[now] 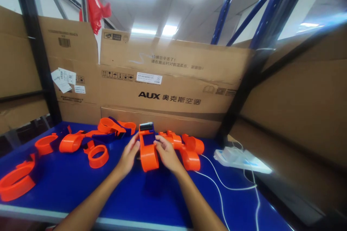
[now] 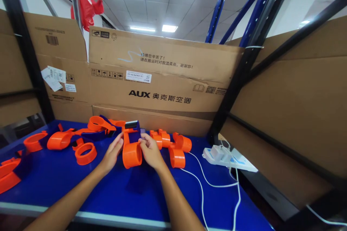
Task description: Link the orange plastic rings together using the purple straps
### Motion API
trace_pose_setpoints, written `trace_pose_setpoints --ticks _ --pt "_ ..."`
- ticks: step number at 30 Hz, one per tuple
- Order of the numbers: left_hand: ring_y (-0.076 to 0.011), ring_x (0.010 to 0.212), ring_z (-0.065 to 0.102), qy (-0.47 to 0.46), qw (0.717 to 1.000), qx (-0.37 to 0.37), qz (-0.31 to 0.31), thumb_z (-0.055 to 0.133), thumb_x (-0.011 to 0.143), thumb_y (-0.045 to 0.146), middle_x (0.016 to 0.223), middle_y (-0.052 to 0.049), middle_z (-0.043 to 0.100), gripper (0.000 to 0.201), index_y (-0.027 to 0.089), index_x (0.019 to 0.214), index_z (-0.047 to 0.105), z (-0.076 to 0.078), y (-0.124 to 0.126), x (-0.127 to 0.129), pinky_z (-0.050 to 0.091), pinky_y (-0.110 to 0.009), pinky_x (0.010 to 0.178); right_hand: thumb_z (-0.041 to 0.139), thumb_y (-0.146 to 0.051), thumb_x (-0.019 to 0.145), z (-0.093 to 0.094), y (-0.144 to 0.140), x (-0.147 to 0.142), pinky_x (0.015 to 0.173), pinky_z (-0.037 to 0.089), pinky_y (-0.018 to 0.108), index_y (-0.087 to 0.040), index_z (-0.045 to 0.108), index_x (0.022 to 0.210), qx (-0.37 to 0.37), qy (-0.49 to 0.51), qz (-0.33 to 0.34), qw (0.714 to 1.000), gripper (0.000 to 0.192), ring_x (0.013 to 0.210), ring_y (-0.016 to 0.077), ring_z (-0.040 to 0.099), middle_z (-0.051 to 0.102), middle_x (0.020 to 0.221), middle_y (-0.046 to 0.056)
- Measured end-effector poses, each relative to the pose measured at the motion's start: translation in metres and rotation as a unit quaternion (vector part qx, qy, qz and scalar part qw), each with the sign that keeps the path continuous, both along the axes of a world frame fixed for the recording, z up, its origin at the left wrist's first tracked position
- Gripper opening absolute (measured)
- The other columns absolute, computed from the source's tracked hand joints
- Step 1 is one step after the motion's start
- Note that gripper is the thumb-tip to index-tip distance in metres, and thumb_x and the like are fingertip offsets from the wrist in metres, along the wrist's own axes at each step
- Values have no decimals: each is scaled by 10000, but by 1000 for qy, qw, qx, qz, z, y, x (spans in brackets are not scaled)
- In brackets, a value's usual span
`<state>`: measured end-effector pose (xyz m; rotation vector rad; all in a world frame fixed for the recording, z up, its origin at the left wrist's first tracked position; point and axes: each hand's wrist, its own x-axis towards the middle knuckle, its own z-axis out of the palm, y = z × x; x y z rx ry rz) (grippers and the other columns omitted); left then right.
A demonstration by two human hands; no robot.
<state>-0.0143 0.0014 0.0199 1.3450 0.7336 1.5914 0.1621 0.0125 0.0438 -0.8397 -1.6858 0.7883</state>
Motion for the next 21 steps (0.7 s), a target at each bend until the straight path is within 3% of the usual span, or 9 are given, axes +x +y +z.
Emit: trace_pose_setpoints --ticks 3,8,12,16,21 --pt "-277 1019 666 -38 998 -30 -27 683 812 515 1080 -94 721 464 206 1158 677 5 -1 1 512 -375 905 587 -544 875 -5 -3 -5 582 500 275 -212 615 976 -51 47 10 998 348 630 172 599 625 703 0" --pt "-194 740 652 -24 999 -42 10 681 812 501 856 -37 709 409 202 1090 670 7 -3 -3 509 -280 687 625 -535 851 -3 -4 -5 618 508 297 -196 675 883 -11 33 -36 999 344 689 194 619 672 768 42" --pt "-228 919 667 -45 999 -20 -8 665 830 487 1020 -64 718 378 205 1081 674 7 -4 -4 504 -313 832 640 -524 852 0 -8 -3 533 452 263 -191 672 772 -24 -5 -30 999 344 551 154 556 599 600 2" --pt "-260 1050 649 -35 999 -13 -34 672 831 470 1121 -84 710 357 202 1066 682 9 -5 -2 478 -339 930 626 -519 857 -2 -8 -4 490 401 244 -197 615 718 -23 -4 -28 999 351 518 136 490 540 567 -16" --pt "-268 994 668 -9 997 -19 -70 688 830 451 1070 -97 733 440 180 1175 650 8 -3 -2 483 -350 903 621 -447 840 -5 -4 -4 490 352 219 -200 536 675 -11 2 -35 999 308 534 113 430 474 583 -37"
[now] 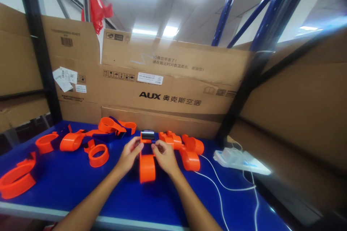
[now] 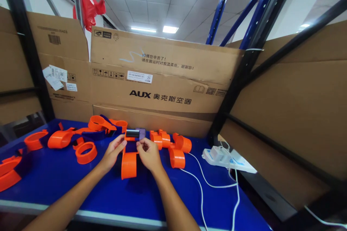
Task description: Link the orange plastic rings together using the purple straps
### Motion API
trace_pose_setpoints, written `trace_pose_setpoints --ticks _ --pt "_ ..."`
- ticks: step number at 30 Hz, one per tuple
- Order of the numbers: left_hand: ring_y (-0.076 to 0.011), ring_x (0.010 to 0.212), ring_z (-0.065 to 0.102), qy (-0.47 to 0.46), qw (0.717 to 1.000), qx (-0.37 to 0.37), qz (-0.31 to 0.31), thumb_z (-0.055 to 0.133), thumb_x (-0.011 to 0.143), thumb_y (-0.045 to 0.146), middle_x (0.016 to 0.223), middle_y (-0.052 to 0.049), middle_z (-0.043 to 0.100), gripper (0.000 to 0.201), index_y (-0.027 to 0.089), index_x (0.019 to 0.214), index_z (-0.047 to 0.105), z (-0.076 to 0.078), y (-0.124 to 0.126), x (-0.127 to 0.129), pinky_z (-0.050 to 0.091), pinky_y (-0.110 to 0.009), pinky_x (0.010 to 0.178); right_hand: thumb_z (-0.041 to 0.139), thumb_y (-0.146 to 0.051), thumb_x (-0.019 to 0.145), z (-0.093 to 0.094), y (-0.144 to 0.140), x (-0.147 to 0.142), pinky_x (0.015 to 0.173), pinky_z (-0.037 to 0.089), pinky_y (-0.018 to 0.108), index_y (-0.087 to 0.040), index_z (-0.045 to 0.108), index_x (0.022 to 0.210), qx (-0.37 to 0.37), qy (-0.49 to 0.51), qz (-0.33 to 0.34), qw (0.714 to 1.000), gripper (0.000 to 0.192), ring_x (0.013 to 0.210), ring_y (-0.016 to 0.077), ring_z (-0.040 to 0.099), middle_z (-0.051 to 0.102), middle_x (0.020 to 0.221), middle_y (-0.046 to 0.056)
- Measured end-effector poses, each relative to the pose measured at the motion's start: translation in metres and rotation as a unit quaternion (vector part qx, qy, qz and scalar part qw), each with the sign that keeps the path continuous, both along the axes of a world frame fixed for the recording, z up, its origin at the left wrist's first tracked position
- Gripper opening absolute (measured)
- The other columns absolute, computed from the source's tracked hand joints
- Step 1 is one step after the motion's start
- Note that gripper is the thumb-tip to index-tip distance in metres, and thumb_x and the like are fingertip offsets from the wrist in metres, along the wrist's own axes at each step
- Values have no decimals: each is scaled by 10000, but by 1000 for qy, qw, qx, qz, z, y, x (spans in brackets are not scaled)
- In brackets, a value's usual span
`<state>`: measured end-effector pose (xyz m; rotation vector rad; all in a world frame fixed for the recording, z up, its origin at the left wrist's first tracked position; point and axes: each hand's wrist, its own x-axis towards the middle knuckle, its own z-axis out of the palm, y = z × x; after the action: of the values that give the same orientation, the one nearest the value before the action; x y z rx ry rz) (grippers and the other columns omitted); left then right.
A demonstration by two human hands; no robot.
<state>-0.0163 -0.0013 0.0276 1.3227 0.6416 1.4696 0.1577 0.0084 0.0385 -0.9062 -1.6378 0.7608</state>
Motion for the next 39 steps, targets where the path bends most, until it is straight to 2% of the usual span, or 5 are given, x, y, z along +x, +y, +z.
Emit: trace_pose_setpoints --ticks 3,10,21,29,39 --pt "-248 887 685 7 999 -15 -32 655 863 457 1009 -87 746 474 187 1251 616 -2 1 -1 495 -336 826 591 -405 847 -1 -1 -1 504 353 220 -200 523 676 -1 3 -13 1000 276 543 115 441 477 593 -38" --pt "-244 970 655 10 1000 -5 -14 689 843 440 1086 -93 729 437 180 1194 669 1 0 1 466 -325 895 556 -325 839 -3 -4 -4 541 378 224 -195 537 714 0 -6 -22 1000 181 567 120 474 517 625 -34" --pt "-196 759 645 17 998 -54 -11 703 820 484 978 -94 736 499 163 1201 684 -4 -1 1 472 -260 645 512 -284 838 -4 -5 -2 517 299 224 -189 507 645 30 -52 -66 996 215 544 108 390 421 580 -51" --pt "-226 838 671 0 999 -49 -14 722 803 476 1050 -109 739 504 170 1203 693 -3 -1 1 499 -305 751 509 -290 841 -4 -8 -5 519 291 225 -190 495 639 43 -52 -85 994 225 548 109 391 431 576 -50" --pt "-234 863 665 0 999 -43 -10 717 816 459 1052 -108 740 487 161 1199 688 -4 1 -3 482 -299 744 507 -329 857 -9 -10 -11 502 270 224 -198 471 630 41 -32 -110 993 265 533 107 369 397 553 -55"
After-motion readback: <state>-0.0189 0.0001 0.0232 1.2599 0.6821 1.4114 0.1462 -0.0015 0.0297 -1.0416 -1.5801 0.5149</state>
